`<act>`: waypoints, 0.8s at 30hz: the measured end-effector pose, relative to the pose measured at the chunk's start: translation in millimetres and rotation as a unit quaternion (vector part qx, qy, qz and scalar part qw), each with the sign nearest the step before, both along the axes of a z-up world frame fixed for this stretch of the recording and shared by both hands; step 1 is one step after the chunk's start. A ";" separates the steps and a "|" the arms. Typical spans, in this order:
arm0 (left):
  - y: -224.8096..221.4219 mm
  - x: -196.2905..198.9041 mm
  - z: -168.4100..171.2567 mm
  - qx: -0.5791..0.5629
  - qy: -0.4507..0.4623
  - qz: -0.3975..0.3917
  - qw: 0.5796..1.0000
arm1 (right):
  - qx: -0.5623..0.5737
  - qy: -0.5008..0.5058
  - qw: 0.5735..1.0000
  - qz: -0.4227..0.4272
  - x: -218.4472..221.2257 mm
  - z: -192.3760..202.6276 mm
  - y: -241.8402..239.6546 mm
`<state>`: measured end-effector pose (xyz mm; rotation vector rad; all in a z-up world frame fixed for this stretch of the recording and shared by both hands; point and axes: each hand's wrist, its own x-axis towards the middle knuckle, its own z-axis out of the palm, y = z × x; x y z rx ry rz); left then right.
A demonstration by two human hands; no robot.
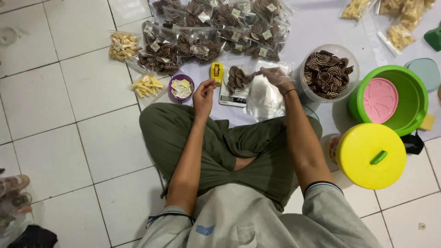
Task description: The person is weighing chocolate cookies on a digital scale and placing them into plastic bags for packaging.
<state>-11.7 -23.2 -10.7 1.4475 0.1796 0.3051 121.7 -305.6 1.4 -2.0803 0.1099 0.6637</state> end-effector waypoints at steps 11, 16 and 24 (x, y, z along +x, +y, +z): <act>-4.2 4.2 13.0 -0.005 0.018 -0.007 1.000 | -0.034 -0.358 0.926 -0.119 -29.7 46.7 -29.6; -10.2 7.9 15.4 -0.011 0.018 -0.006 1.000 | -0.104 -0.564 0.814 -0.086 -46.5 88.4 -78.6; -24.6 15.8 8.2 -0.011 0.004 -0.023 1.000 | -0.477 -0.262 0.839 0.012 -46.4 82.2 -129.6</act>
